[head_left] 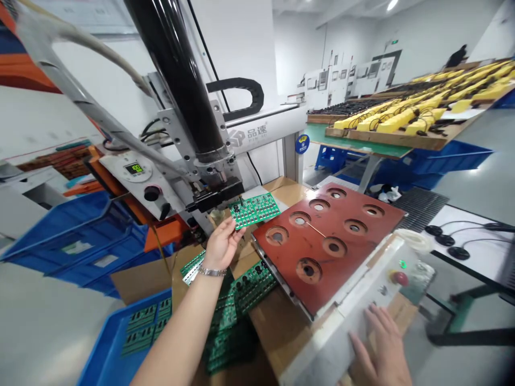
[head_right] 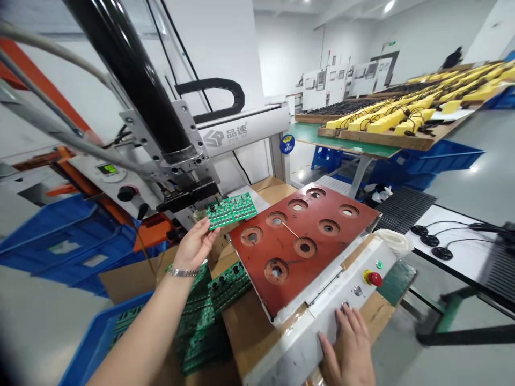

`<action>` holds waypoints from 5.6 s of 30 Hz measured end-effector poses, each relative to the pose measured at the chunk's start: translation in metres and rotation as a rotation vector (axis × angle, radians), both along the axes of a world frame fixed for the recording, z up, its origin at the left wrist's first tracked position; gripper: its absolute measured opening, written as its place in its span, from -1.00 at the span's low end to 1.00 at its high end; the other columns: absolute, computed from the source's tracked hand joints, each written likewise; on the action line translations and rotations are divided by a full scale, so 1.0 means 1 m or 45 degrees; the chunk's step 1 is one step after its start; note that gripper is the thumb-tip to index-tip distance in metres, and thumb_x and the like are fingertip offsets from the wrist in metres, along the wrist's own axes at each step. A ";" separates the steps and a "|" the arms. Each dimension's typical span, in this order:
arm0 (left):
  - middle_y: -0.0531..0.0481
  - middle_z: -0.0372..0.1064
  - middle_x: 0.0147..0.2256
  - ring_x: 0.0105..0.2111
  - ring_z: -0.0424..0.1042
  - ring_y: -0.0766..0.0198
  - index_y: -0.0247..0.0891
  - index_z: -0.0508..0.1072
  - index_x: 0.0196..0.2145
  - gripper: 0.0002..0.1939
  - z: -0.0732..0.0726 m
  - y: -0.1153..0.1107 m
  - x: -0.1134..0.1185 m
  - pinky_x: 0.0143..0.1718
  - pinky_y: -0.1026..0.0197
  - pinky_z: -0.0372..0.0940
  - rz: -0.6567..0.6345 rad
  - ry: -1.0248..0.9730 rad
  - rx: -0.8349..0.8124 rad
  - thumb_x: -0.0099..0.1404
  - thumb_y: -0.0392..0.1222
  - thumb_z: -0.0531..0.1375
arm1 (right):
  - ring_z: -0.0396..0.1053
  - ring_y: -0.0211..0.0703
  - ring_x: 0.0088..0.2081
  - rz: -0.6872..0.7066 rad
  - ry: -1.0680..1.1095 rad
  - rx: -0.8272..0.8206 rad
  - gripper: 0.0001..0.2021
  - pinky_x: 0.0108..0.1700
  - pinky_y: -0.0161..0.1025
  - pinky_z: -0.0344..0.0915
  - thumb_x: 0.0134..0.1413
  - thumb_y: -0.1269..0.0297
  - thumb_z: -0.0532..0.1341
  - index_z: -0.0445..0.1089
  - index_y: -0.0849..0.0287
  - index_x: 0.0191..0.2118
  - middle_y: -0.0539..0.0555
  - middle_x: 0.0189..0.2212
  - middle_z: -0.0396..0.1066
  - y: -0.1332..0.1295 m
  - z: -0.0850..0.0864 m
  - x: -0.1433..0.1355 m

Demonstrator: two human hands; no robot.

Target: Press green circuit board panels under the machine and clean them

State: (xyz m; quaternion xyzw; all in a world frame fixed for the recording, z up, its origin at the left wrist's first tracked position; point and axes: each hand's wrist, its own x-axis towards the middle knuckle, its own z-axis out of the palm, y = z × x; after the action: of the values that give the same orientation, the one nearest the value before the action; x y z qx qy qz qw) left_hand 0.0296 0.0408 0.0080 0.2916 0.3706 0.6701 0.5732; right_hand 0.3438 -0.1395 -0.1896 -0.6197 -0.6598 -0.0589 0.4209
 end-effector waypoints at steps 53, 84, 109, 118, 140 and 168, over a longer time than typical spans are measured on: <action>-0.02 0.40 -0.27 -0.36 0.42 0.28 -0.33 0.41 -0.25 -0.89 0.008 0.013 0.003 -0.39 0.16 0.38 0.081 -0.048 -0.016 0.23 -0.32 0.16 | 0.06 0.28 0.15 -0.001 -0.005 0.004 -0.42 0.06 0.27 0.15 0.09 -0.04 0.06 0.08 0.25 0.12 0.33 0.07 0.15 0.000 0.002 -0.001; -0.06 0.39 -0.19 -0.31 0.42 0.25 -0.29 0.40 -0.18 -0.83 -0.005 -0.008 -0.022 -0.34 0.12 0.38 0.128 -0.053 -0.018 0.25 -0.26 0.14 | 0.05 0.27 0.16 -0.016 0.008 -0.018 -0.42 0.07 0.30 0.15 0.10 -0.01 0.05 0.05 0.20 0.16 0.29 0.14 0.06 -0.001 -0.002 -0.001; -0.01 0.40 -0.28 -0.38 0.41 0.30 -0.33 0.42 -0.26 -0.89 -0.004 -0.018 -0.026 -0.41 0.19 0.38 0.130 -0.066 -0.015 0.23 -0.34 0.15 | 0.05 0.24 0.16 -0.001 -0.006 -0.006 -0.41 0.09 0.23 0.13 0.09 -0.06 0.04 0.07 0.25 0.13 0.32 0.08 0.14 -0.001 0.001 0.000; 0.02 0.42 -0.35 -0.43 0.42 0.34 -0.35 0.42 -0.32 -0.93 -0.005 -0.017 -0.030 -0.44 0.23 0.39 0.189 -0.128 -0.023 0.22 -0.40 0.15 | 0.04 0.25 0.17 -0.011 0.011 -0.021 -0.43 0.09 0.24 0.13 0.10 -0.04 0.05 0.09 0.26 0.11 0.32 0.08 0.13 0.000 0.002 -0.002; 0.05 0.43 -0.41 -0.45 0.44 0.35 -0.37 0.43 -0.36 -0.92 0.000 -0.012 -0.027 -0.43 0.23 0.41 0.241 -0.193 -0.033 0.21 -0.44 0.15 | 0.05 0.26 0.16 -0.025 0.016 0.000 -0.43 0.11 0.25 0.12 0.10 0.00 0.06 0.08 0.25 0.14 0.33 0.11 0.08 -0.002 0.002 -0.004; 0.04 0.41 -0.38 -0.43 0.42 0.34 -0.37 0.42 -0.36 -0.93 0.003 -0.010 -0.023 -0.43 0.22 0.39 0.208 -0.165 -0.016 0.20 -0.44 0.15 | 0.06 0.27 0.15 -0.017 -0.019 0.003 -0.43 0.05 0.26 0.17 0.11 -0.04 0.03 0.07 0.25 0.12 0.32 0.07 0.15 -0.001 0.004 -0.002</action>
State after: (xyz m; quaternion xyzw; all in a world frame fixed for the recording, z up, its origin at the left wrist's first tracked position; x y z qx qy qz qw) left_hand 0.0069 0.0310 0.0113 0.2129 0.3597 0.7296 0.5413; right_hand 0.3421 -0.1408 -0.1858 -0.6231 -0.6588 -0.0670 0.4163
